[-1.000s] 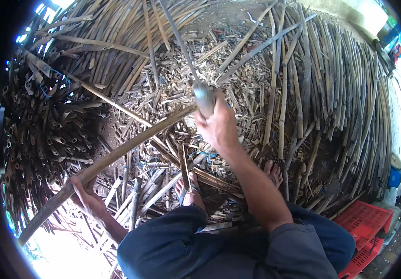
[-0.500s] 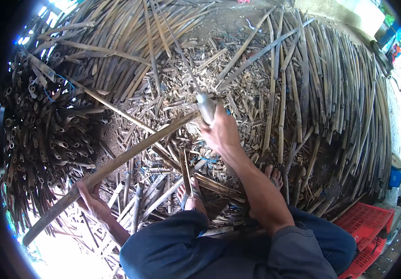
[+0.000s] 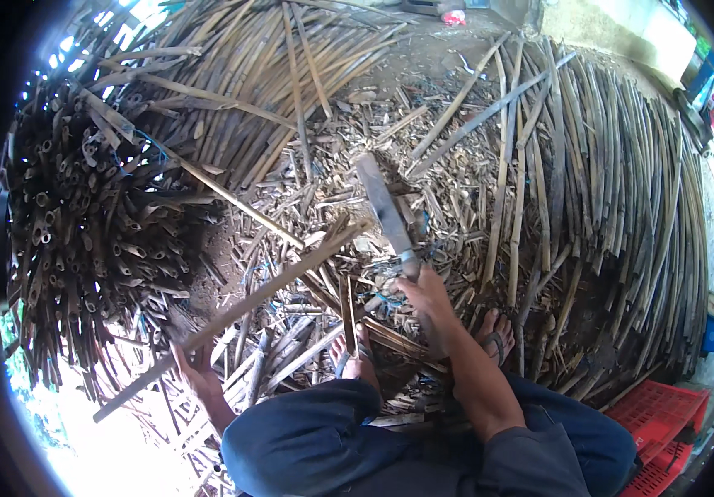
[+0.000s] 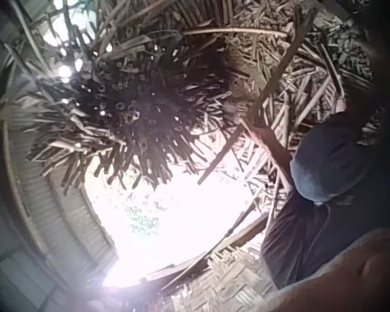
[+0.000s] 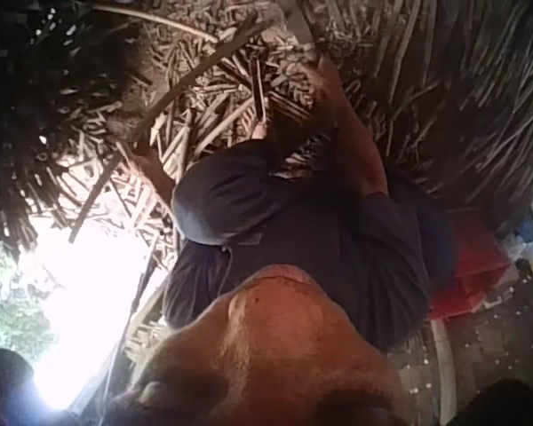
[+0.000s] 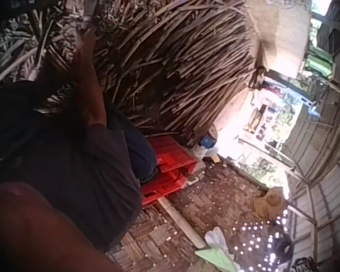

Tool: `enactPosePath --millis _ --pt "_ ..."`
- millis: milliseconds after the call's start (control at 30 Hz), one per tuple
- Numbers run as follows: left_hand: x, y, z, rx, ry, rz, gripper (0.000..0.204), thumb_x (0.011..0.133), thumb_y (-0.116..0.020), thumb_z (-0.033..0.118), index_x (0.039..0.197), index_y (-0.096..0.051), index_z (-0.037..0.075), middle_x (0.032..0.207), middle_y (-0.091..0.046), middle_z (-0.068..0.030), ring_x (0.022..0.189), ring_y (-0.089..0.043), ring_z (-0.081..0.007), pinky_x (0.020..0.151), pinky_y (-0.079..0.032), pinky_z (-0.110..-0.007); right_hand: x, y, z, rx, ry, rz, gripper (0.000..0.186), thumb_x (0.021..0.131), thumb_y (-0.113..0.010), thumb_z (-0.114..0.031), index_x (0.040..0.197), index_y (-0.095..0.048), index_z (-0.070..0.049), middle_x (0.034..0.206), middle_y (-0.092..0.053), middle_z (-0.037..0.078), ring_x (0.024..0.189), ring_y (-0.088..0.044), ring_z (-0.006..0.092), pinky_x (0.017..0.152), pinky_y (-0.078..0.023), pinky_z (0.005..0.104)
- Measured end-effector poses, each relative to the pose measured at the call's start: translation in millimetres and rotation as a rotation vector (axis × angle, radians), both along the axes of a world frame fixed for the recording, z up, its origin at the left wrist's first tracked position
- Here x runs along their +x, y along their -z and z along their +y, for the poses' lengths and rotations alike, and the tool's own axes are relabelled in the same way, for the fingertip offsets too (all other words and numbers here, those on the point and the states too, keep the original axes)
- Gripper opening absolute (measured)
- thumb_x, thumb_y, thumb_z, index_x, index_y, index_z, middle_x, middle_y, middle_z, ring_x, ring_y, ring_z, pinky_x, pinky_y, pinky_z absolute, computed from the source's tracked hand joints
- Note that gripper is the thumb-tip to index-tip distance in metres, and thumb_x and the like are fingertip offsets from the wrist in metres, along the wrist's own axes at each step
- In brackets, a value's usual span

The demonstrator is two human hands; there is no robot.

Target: The person selects bamboo sticks from a pile, cuts and trims them using a knife, and tosses the finished sticks onto another pile.

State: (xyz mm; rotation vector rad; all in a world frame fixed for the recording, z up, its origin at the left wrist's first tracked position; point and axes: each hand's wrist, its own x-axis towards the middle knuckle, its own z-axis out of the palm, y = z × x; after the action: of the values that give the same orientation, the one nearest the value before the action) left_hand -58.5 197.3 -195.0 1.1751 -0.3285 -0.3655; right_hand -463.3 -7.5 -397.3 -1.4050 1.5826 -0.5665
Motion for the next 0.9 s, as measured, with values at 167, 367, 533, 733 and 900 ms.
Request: enactPosePath --millis 167,367,533,733,900 --pt "32 34 73 0.065 0.071 0.227 0.030 0.095 -0.064 0.031 0.111 -0.057 0.007 0.112 -0.062 -0.0155 0.101 -0.067 -0.0297 0.086 -0.061 -0.043 -7 -70 -11 -0.238 -0.029 -0.195 0.072 0.095 -0.054 -0.052 0.127 -0.048 0.012 0.099 -0.070 0.025 0.082 -0.071 0.0336 0.080 -0.055 0.0443" --pt "21 58 91 0.112 0.082 0.362 0.031 0.093 -0.065 0.033 0.111 -0.058 0.009 0.117 -0.062 -0.0119 0.114 -0.061 -0.0310 0.098 -0.054 -0.044 5 -120 -16 -0.099 0.033 -1.007 0.037 0.101 -0.051 -0.038 0.081 -0.060 -0.008 0.055 -0.053 0.001 0.035 -0.039 0.0108 0.037 -0.032 0.0241" --pt "-23 66 52 0.282 0.217 0.410 0.068 0.095 -0.055 0.052 0.143 -0.038 0.008 0.132 -0.053 -0.0217 0.119 -0.055 -0.0353 0.106 -0.040 -0.053 5 -143 -16 0.010 0.479 -0.915 0.022 0.096 -0.057 -0.029 0.085 -0.057 -0.009 0.063 -0.048 -0.001 0.045 -0.041 0.0082 0.038 -0.031 0.0221" --pt "-110 43 -40 0.019 0.382 0.733 0.033 0.097 -0.061 0.018 0.121 -0.044 0.004 0.114 -0.064 -0.0162 0.105 -0.065 -0.0344 0.096 -0.053 -0.051 84 -134 30 -0.188 0.456 -0.933 0.027 0.096 -0.056 -0.032 0.086 -0.054 -0.008 0.065 -0.046 0.000 0.051 -0.044 0.0090 0.042 -0.033 0.0210" --pt "-95 12 -40 0.041 0.307 0.603 0.038 0.095 -0.063 0.016 0.124 -0.039 0.007 0.114 -0.064 -0.0150 0.094 -0.069 -0.0335 0.082 -0.060 -0.052 140 -153 77 0.208 0.214 -0.964 0.036 0.100 -0.049 -0.041 0.104 -0.055 -0.006 0.068 -0.053 0.003 0.051 -0.049 0.0126 0.047 -0.042 0.0266"
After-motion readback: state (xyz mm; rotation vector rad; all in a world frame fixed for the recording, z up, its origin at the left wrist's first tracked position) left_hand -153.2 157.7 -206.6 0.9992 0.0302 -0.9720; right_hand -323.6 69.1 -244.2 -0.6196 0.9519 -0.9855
